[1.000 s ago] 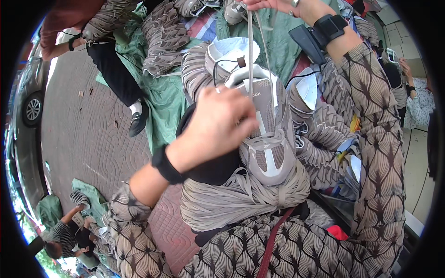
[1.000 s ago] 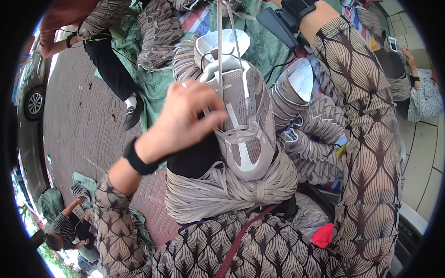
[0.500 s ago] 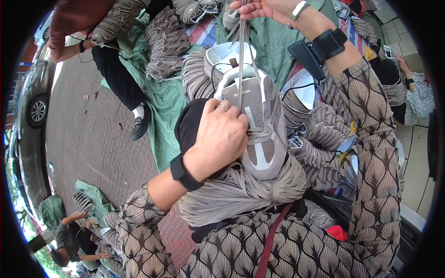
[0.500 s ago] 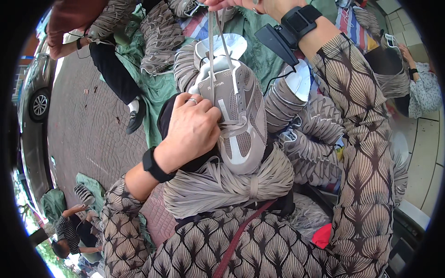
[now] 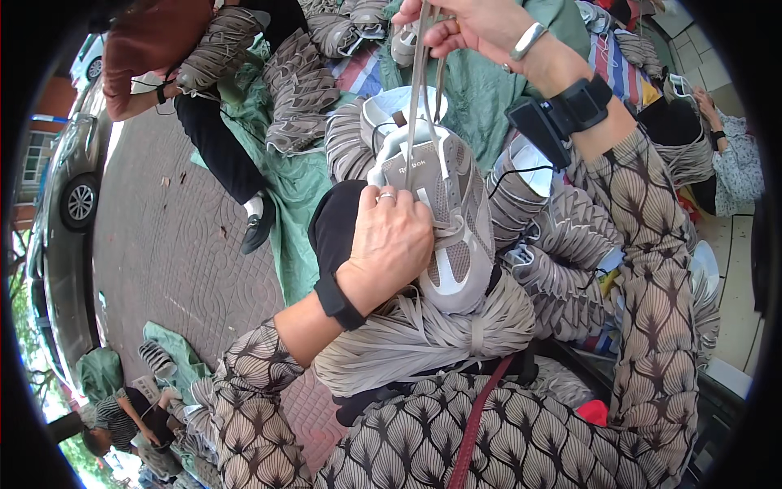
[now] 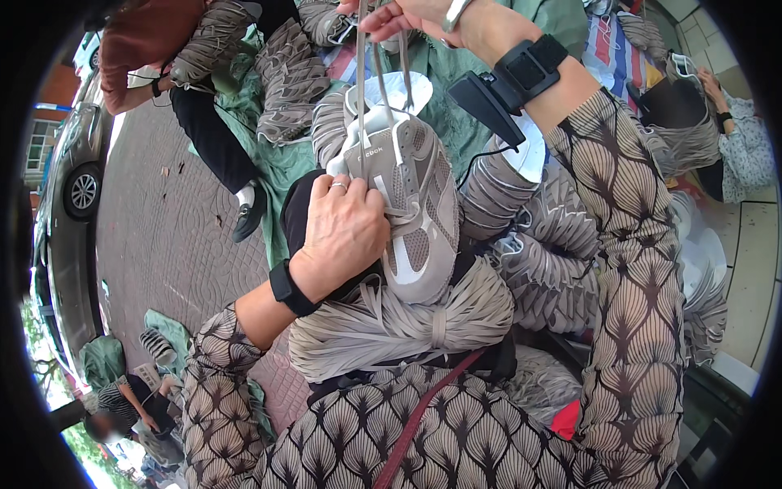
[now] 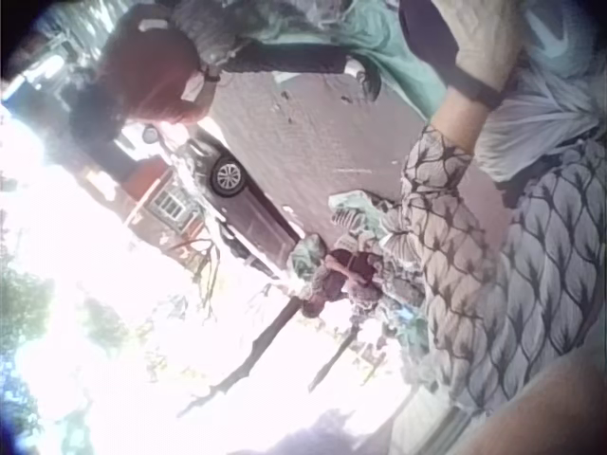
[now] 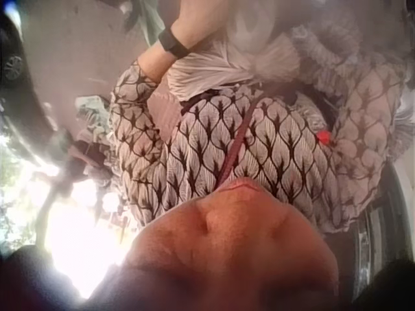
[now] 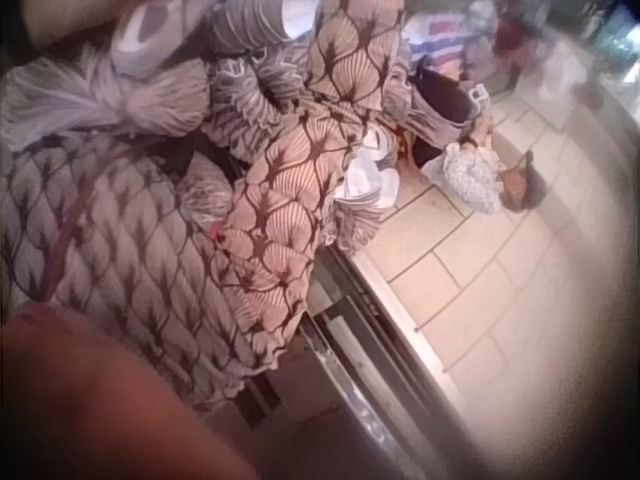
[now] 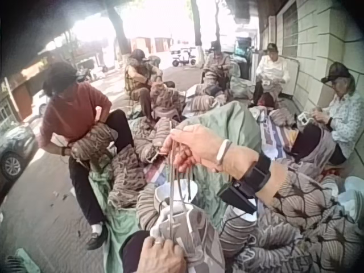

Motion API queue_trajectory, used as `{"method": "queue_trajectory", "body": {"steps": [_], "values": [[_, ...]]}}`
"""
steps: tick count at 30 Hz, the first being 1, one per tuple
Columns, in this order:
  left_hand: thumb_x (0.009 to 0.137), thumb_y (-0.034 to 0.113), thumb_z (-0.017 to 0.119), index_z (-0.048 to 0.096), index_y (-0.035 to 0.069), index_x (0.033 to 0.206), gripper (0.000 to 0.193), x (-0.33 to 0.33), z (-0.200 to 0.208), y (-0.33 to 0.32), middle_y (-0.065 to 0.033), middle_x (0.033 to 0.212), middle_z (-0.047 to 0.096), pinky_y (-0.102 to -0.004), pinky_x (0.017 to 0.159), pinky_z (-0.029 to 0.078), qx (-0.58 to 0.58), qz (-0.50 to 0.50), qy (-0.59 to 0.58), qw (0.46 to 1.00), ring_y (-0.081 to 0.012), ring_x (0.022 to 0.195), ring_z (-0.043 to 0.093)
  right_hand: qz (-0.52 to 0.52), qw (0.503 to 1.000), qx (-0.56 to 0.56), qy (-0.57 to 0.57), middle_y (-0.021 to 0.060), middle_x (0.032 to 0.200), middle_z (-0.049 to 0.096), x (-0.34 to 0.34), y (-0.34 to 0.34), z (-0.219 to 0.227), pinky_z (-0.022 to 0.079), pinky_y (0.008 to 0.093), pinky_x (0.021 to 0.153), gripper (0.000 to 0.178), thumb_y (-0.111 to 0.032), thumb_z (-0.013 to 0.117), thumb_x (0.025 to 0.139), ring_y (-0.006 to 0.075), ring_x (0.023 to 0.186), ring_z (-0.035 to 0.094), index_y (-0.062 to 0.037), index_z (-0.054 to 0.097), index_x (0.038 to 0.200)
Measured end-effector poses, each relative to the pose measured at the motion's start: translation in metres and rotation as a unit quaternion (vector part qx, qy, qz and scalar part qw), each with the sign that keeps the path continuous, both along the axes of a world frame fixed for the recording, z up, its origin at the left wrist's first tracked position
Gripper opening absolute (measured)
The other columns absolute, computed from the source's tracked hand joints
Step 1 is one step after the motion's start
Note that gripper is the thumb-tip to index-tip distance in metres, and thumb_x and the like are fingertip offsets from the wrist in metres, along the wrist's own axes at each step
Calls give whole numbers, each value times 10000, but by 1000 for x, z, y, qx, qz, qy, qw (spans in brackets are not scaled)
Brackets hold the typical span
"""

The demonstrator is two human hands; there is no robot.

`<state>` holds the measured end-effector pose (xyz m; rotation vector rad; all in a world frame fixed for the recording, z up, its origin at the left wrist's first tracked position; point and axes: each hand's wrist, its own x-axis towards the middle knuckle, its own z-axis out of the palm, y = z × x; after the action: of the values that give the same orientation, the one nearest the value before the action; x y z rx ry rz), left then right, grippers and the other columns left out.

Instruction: The person threads a long shoelace through the eyelets of a Reebok sneaker, pulling the lace tight and arranging it across the tongue. They continue threading the lace through the upper eyelets and finish by tying a knot.

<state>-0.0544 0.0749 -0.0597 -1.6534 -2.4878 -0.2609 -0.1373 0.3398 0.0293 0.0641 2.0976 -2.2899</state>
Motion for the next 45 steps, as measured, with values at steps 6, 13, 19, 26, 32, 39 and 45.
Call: {"method": "queue_trajectory", "body": {"steps": [6, 13, 19, 26, 32, 39, 45], "values": [[683, 146, 637, 605, 60, 729, 102, 1, 3, -9, -76, 870, 575, -423, 898, 339, 135, -2, -221, 966, -256, 896, 532, -9, 1000, -2, -8, 12, 722, 570, 8, -1, 8, 362, 230, 371, 330, -305, 456, 1051, 53, 443, 428, -34, 631, 985], [672, 141, 686, 664, 131, 782, 113, -9, 25, -26, -63, 1114, 551, -494, 1066, 246, 56, -64, -230, 970, -292, 1159, 485, 61, 989, -134, -19, 108, 920, 663, 5, -5, 11, 338, 190, 362, 325, -286, 385, 1075, 34, 441, 388, -10, 556, 1095], [714, 131, 740, 692, 177, 814, 120, -13, 31, -42, -57, 1379, 479, -560, 1136, 181, 33, -118, -222, 967, -342, 1349, 365, 117, 978, -163, -50, 186, 1085, 681, 0, -11, 5, 339, 180, 362, 347, -294, 363, 1079, 30, 427, 380, -1, 548, 1081], [722, 126, 735, 690, 201, 798, 116, -40, 9, -60, -27, 1404, 465, -559, 1145, 189, 24, -64, -171, 983, -345, 1364, 366, 157, 982, -69, -79, 182, 1119, 676, 0, -52, 10, 335, 180, 373, 365, -257, 394, 1069, 21, 440, 377, 20, 631, 1040], [706, 128, 779, 680, 229, 926, 262, -30, 12, -45, -20, 1434, 437, -533, 1106, 219, 69, -60, -197, 976, -333, 1371, 351, 101, 973, -205, -31, 167, 1106, 671, -57, 19, 2, 339, 187, 399, 254, -227, 427, 1057, 28, 464, 363, -37, 568, 965], [702, 143, 783, 662, 179, 929, 260, -22, 12, -18, -2, 1108, 542, -427, 951, 309, 81, -149, -224, 960, -242, 1083, 489, 18, 987, -160, -20, 157, 1094, 681, -54, 17, -11, 425, 204, 488, 221, -239, 448, 1046, 62, 584, 470, -86, 574, 950], [763, 132, 746, 642, 113, 834, 128, -22, 10, 14, -17, 809, 623, -374, 812, 392, 59, -127, -375, 916, -240, 845, 595, 30, 994, -107, -25, 132, 905, 695, -59, 5, -8, 536, 297, 600, 252, -241, 457, 1040, 151, 694, 636, -65, 601, 930]]}}
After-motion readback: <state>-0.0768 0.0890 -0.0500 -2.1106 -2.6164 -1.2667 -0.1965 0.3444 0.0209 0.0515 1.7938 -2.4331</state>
